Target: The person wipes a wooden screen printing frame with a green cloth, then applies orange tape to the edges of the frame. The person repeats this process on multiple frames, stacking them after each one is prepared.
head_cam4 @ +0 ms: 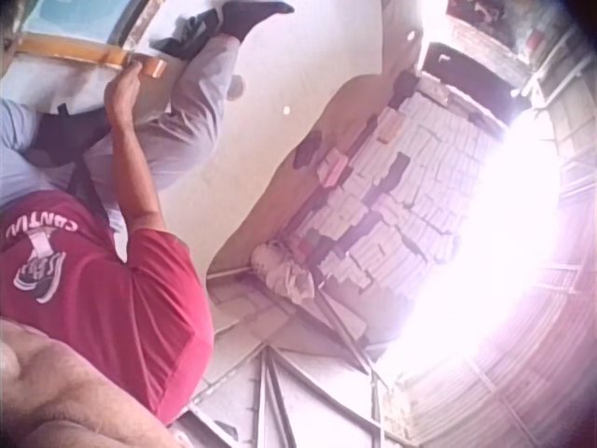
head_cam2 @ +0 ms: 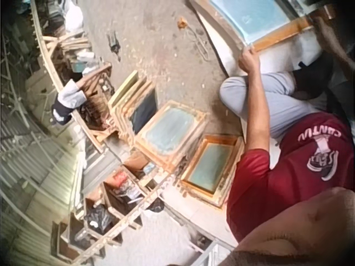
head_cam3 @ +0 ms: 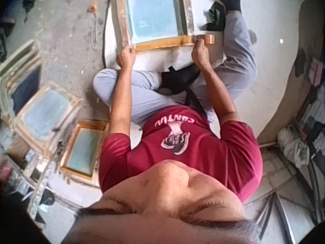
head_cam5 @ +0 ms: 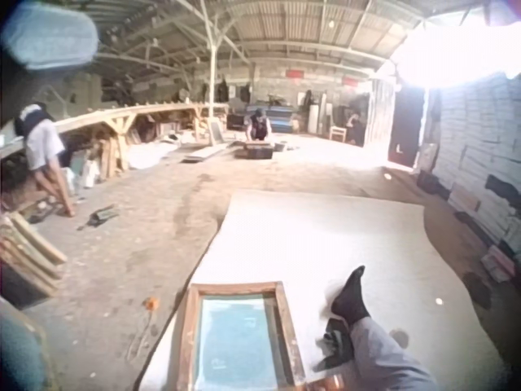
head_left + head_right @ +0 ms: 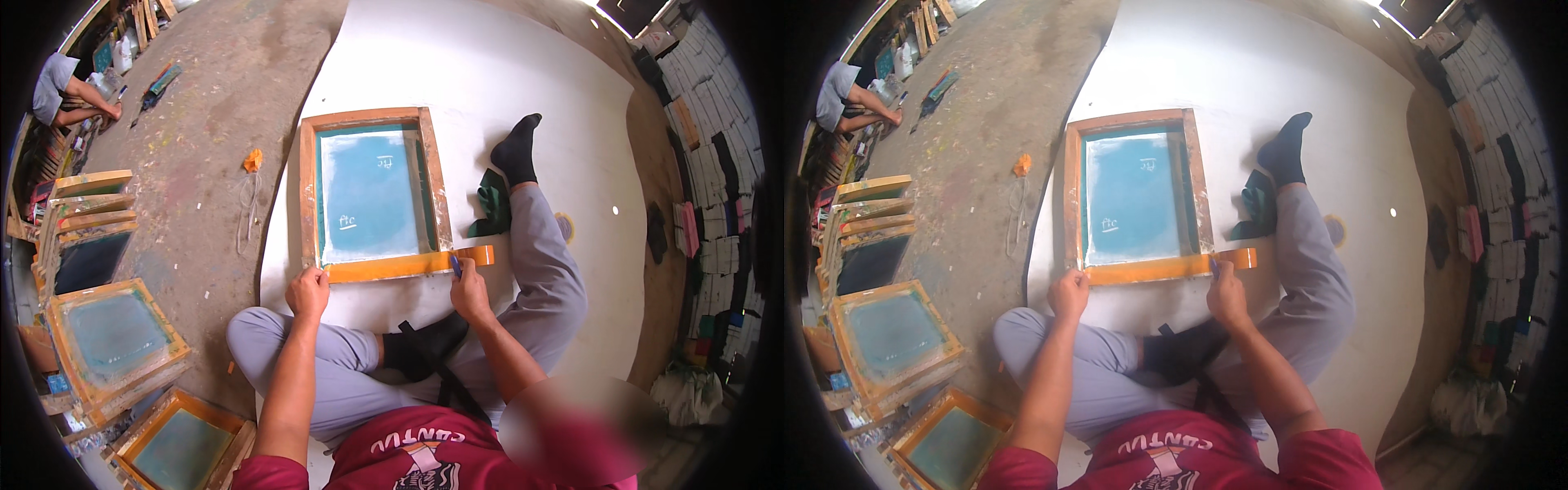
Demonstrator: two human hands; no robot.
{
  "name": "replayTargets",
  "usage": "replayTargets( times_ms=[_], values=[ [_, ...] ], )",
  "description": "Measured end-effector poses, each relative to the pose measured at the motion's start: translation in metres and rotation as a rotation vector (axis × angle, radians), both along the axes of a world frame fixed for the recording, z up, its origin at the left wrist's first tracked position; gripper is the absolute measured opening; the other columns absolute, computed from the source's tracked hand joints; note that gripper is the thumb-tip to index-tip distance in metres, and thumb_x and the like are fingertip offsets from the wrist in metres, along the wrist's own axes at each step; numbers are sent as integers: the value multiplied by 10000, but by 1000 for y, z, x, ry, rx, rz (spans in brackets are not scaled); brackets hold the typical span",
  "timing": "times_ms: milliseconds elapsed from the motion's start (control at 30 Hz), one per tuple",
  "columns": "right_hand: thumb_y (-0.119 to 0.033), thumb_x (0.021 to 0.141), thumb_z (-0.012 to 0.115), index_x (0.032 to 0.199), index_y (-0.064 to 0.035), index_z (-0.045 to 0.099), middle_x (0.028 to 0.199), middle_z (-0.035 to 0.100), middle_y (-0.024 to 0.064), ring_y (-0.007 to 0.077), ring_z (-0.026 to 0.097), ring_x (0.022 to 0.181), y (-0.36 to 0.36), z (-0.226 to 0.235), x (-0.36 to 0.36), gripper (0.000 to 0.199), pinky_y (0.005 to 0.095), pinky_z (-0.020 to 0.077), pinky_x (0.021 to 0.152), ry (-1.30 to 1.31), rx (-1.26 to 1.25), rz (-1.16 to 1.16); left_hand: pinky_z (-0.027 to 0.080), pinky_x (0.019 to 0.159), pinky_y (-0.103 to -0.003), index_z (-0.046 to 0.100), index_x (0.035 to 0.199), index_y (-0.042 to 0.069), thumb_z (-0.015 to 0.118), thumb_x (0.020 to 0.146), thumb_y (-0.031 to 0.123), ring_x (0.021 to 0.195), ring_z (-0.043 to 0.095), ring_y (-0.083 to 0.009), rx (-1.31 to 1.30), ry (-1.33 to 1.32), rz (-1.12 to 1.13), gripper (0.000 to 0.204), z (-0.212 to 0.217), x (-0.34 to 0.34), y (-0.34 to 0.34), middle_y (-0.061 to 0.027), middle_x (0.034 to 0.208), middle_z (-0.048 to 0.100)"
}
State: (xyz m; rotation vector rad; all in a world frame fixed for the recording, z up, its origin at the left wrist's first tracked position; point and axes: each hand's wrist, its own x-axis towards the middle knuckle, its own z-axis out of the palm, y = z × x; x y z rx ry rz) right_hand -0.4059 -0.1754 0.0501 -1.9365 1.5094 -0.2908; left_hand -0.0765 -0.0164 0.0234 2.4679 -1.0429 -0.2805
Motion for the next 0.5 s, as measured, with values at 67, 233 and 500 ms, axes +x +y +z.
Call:
replayTargets(
  times_ms=[67,233,500],
  values=[
    [-76,986,595,1428,-54,521,1064,711,334,554,668,1027,2,11,5,448,598,525,891,56,10,-11,558,663,-472,728,824,136,806,888,276,761,734,-325,-10,0,-1,172,-2,1,1,-64,810,755],
    [-135,1001,608,1402,-115,541,971,732,305,545,690,941,1,29,13,407,631,532,852,197,39,-40,561,677,-472,731,835,136,797,894,285,771,743,-325,9,18,18,174,-1,1,0,-67,820,768],
    [-199,1047,471,1412,-128,520,919,730,322,543,701,896,5,33,24,375,659,524,849,310,81,38,570,713,-476,755,871,133,779,901,304,797,756,-334,40,41,10,175,4,2,0,-83,837,786]
  ],
)
